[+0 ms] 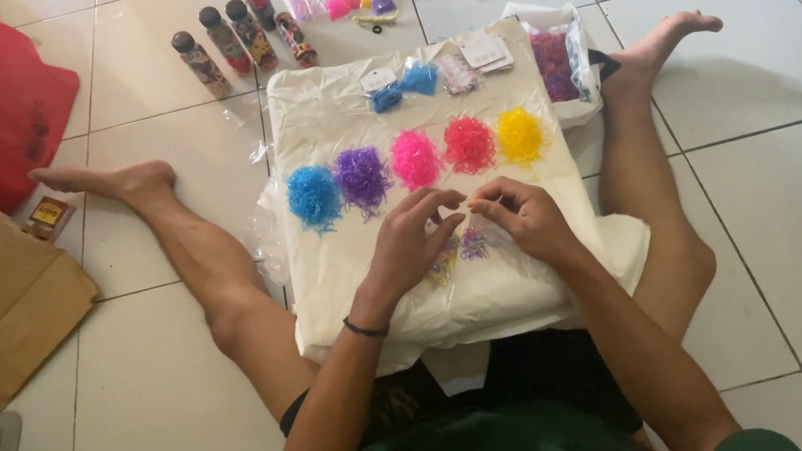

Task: Sorting small colorful elastic bands into color-coded piles on a white cloth on the floor.

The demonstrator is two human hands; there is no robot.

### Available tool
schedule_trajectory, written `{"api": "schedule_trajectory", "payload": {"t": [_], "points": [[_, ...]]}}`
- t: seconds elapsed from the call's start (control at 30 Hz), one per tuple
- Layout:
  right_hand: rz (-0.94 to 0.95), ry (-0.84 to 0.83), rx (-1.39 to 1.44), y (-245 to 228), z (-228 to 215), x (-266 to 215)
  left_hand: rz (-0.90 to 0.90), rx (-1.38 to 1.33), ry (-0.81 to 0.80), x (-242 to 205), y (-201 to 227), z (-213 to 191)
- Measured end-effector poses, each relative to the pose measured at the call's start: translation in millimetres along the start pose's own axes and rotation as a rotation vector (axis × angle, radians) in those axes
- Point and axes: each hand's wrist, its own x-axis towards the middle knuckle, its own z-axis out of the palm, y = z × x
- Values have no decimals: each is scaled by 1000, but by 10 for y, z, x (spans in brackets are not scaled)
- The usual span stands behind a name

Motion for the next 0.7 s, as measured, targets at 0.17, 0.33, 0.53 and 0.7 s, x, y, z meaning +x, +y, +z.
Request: {"api": "schedule_trajectory", "payload": {"t": [0.17, 0.33, 0.53, 0.7], "points": [[18, -7, 24, -39, -1, -14, 48, 22, -26, 83, -18, 67], [38, -36, 11, -5, -18, -36, 62, 46, -38, 28, -127, 124], [-3, -45, -8, -26, -26, 11, 38, 65, -41, 52, -163, 76], [88, -38, 47, -85, -28, -46, -223, -148, -24, 147, -138, 29]]}}
